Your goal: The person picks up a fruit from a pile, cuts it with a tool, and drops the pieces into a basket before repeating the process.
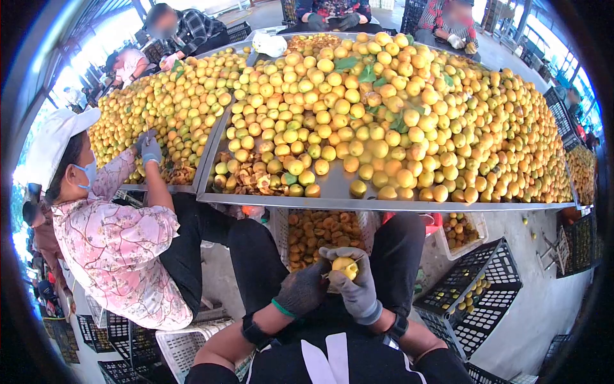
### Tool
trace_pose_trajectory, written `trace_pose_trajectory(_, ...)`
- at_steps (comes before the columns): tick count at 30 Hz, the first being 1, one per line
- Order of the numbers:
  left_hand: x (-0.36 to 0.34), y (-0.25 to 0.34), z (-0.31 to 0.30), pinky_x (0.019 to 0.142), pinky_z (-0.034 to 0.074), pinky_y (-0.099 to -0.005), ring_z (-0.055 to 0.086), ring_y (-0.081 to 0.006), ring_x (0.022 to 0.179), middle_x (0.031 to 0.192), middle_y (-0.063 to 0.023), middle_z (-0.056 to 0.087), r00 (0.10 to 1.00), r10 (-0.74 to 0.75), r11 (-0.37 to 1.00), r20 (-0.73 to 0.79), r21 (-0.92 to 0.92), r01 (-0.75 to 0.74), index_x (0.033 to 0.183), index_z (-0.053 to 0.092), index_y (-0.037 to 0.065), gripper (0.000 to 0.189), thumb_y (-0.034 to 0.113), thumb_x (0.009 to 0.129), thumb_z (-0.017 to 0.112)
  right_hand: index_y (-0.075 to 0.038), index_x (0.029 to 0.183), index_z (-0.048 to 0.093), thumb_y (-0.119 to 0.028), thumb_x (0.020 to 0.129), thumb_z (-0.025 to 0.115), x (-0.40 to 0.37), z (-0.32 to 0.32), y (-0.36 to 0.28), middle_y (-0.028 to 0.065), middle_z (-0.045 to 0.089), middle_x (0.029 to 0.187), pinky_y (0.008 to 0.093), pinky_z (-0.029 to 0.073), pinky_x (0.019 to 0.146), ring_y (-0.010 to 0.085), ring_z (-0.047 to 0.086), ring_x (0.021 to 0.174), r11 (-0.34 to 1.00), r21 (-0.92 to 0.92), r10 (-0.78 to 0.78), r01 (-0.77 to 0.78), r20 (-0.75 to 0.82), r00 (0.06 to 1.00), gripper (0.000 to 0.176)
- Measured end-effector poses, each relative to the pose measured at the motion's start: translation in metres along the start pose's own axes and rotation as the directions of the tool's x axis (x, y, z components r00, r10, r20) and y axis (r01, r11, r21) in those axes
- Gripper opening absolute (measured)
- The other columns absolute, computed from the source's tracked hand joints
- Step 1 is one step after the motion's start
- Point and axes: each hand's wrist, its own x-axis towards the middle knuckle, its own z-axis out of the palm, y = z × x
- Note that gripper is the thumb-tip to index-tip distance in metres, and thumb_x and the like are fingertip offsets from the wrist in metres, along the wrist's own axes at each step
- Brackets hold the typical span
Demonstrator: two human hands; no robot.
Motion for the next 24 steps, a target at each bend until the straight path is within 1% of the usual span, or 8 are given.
trace_pose_trajectory(3,0.006,-0.004,0.006,0.065,0.053,-0.0489,0.066,-0.0386,0.077,0.081,-0.0217,0.066,1.000,-0.005,1.000,0.006,-0.009,0.005,0.121,0.052,0.009,0.039,0.018,0.083,0.061,-0.005,0.120,0.043,-0.002,0.087,0.063,-0.002,0.002,0.007,0.0128,0.052,0.125,0.0346,0.045,0.096,0.0229,0.053,0.118,0.993,-0.108,0.038,-0.044,-0.053,0.998,0.038)
trace_pose_trajectory(5,0.008,-0.006,0.008,0.065,0.053,-0.0494,0.066,-0.0387,0.077,0.081,-0.0220,0.066,1.000,-0.021,1.000,0.012,-0.010,0.021,0.122,0.051,0.008,0.041,0.018,0.084,0.061,-0.005,0.120,0.046,-0.002,0.087,0.064,0.002,0.005,0.006,0.0116,0.055,0.121,0.0307,0.047,0.093,0.0191,0.053,0.116,0.985,0.059,0.167,-0.160,-0.161,0.973,0.038)
trace_pose_trajectory(11,0.001,-0.007,0.011,0.063,0.052,-0.0488,0.065,-0.0392,0.076,0.081,-0.0217,0.066,0.999,-0.047,0.999,-0.019,-0.023,0.047,0.129,0.047,0.005,0.049,0.021,0.084,0.060,-0.003,0.119,0.054,-0.002,0.085,0.068,0.011,-0.001,-0.015,0.0114,0.058,0.124,0.0294,0.047,0.094,0.0169,0.054,0.115,0.943,0.004,0.331,-0.332,-0.042,0.943,0.037)
trace_pose_trajectory(15,-0.003,-0.012,0.015,0.067,0.052,-0.0484,0.065,-0.0397,0.079,0.085,-0.0226,0.066,0.999,0.034,0.996,0.025,-0.084,-0.032,0.128,0.049,0.006,0.047,0.022,0.085,0.059,-0.003,0.119,0.054,-0.002,0.084,0.068,0.004,-0.005,-0.017,0.0117,0.056,0.128,0.0299,0.046,0.096,0.0166,0.054,0.115,0.935,-0.003,0.354,-0.354,0.016,0.935,0.038)
trace_pose_trajectory(17,-0.008,-0.015,0.018,0.069,0.052,-0.0483,0.065,-0.0400,0.080,0.086,-0.0228,0.066,0.997,0.055,0.989,0.058,-0.140,-0.046,0.127,0.051,0.006,0.045,0.022,0.085,0.058,-0.004,0.119,0.054,-0.001,0.084,0.067,0.000,-0.010,-0.012,0.0117,0.056,0.128,0.0316,0.044,0.099,0.0178,0.053,0.116,0.973,-0.049,0.230,-0.227,0.072,0.971,0.038)
trace_pose_trajectory(21,-0.002,-0.008,0.017,0.075,0.051,-0.0489,0.064,-0.0405,0.087,0.093,-0.0231,0.066,0.992,0.043,0.982,0.116,-0.189,-0.021,0.123,0.053,0.006,0.041,0.022,0.086,0.057,-0.004,0.120,0.053,-0.001,0.085,0.066,-0.008,-0.009,-0.012,0.0119,0.056,0.128,0.0324,0.043,0.100,0.0194,0.054,0.116,0.979,-0.112,0.179,-0.172,0.056,0.982,0.038)
trace_pose_trajectory(22,0.002,-0.004,0.013,0.076,0.051,-0.0490,0.064,-0.0407,0.088,0.094,-0.0232,0.066,0.995,0.043,0.967,0.090,-0.256,-0.018,0.121,0.054,0.005,0.039,0.022,0.086,0.056,-0.004,0.120,0.053,0.000,0.085,0.064,-0.007,-0.009,-0.011,0.0115,0.057,0.127,0.0324,0.042,0.100,0.0200,0.054,0.116,0.958,0.011,0.287,-0.286,-0.029,0.958,0.038)
trace_pose_trajectory(24,0.012,-0.004,0.008,0.077,0.051,-0.0474,0.064,-0.0400,0.089,0.096,-0.0236,0.065,0.988,-0.047,0.989,0.149,-0.129,0.067,0.120,0.055,0.003,0.039,0.022,0.087,0.058,-0.004,0.120,0.053,0.001,0.084,0.063,-0.001,-0.015,-0.001,0.0110,0.057,0.125,0.0324,0.042,0.100,0.0206,0.053,0.117,0.914,0.143,0.394,-0.379,-0.096,0.914,0.037)
